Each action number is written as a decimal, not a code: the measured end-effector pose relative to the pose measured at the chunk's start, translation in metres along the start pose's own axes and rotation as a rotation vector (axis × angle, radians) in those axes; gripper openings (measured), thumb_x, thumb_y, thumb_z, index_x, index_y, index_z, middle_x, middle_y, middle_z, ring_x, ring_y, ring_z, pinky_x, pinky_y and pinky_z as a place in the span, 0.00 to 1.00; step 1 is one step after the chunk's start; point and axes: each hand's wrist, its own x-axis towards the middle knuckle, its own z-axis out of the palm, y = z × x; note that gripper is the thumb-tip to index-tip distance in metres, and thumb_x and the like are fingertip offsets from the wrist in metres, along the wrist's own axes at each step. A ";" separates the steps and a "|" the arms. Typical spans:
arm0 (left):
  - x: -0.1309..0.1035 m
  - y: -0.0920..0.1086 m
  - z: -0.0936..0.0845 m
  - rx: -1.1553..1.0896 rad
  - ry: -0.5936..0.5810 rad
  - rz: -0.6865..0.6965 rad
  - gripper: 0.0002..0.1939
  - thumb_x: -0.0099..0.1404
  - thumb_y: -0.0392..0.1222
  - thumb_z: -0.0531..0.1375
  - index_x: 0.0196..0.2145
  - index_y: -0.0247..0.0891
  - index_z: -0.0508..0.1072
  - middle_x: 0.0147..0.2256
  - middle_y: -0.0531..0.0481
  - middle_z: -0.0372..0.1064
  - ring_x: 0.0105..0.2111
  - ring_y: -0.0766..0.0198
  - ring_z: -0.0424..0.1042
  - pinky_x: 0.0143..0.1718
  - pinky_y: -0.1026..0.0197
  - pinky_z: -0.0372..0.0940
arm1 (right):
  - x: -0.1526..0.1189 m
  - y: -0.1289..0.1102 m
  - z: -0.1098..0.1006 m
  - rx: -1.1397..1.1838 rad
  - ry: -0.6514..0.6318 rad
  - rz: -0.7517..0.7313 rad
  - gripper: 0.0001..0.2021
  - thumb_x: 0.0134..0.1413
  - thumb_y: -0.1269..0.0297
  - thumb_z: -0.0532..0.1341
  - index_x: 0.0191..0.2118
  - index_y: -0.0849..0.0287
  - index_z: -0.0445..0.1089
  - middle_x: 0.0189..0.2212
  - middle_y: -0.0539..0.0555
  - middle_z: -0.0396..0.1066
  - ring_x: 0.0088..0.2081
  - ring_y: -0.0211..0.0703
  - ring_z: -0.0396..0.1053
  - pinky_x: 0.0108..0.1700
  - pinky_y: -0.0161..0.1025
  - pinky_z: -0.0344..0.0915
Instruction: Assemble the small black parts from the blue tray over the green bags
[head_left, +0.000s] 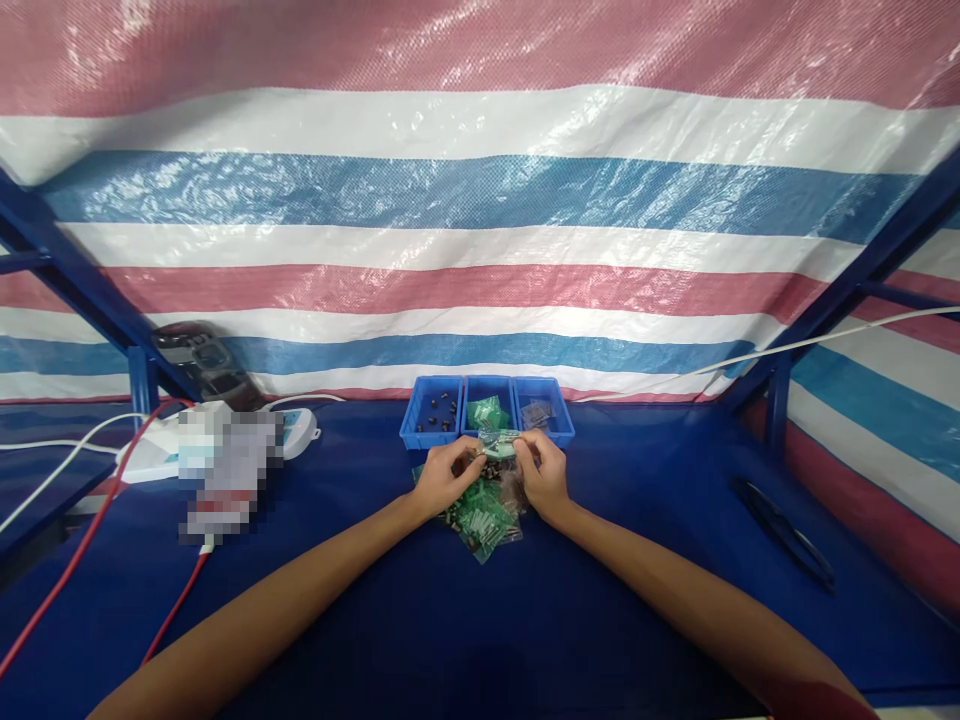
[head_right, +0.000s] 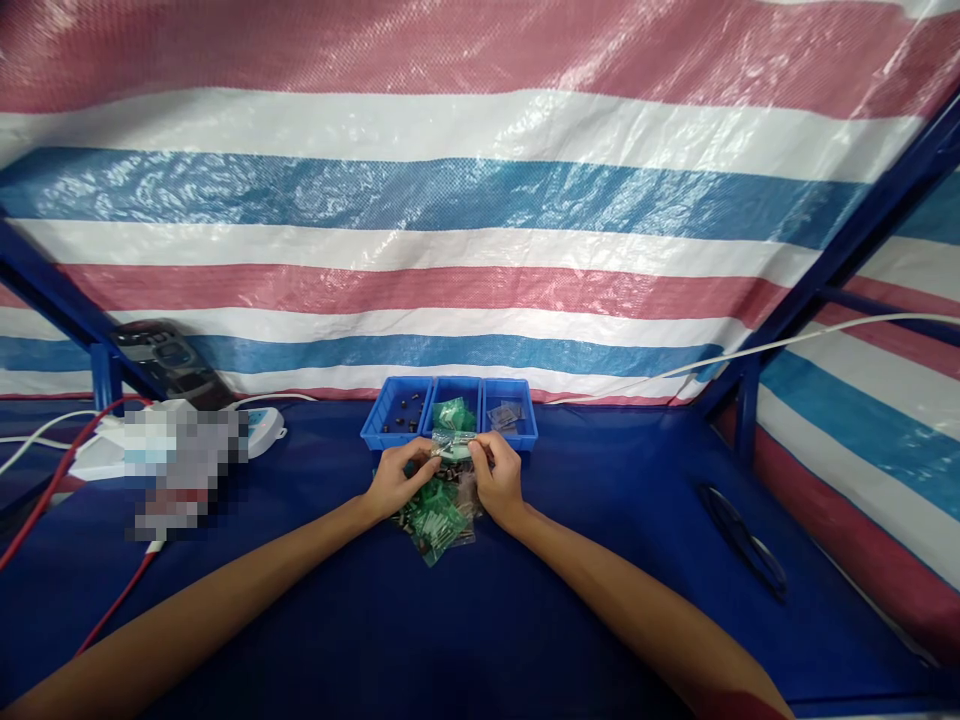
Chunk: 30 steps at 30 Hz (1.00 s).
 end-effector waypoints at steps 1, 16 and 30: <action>0.000 0.000 0.000 0.001 0.001 -0.001 0.10 0.65 0.45 0.54 0.36 0.35 0.68 0.23 0.54 0.66 0.19 0.70 0.63 0.23 0.68 0.58 | 0.000 0.000 0.000 -0.001 -0.002 -0.004 0.11 0.60 0.60 0.53 0.30 0.59 0.64 0.19 0.47 0.59 0.22 0.37 0.60 0.25 0.34 0.59; 0.000 0.003 -0.002 0.081 0.043 -0.016 0.14 0.66 0.46 0.53 0.27 0.35 0.67 0.21 0.55 0.64 0.21 0.69 0.64 0.26 0.66 0.57 | 0.002 -0.008 0.000 -0.060 -0.122 -0.190 0.11 0.61 0.62 0.52 0.30 0.59 0.65 0.24 0.50 0.61 0.25 0.38 0.60 0.29 0.35 0.59; -0.001 0.006 -0.003 0.042 0.084 0.004 0.14 0.67 0.44 0.52 0.27 0.35 0.67 0.22 0.54 0.65 0.22 0.69 0.65 0.27 0.67 0.58 | 0.001 -0.009 0.001 -0.075 -0.169 -0.190 0.11 0.61 0.61 0.53 0.28 0.59 0.63 0.23 0.49 0.58 0.24 0.37 0.58 0.28 0.35 0.57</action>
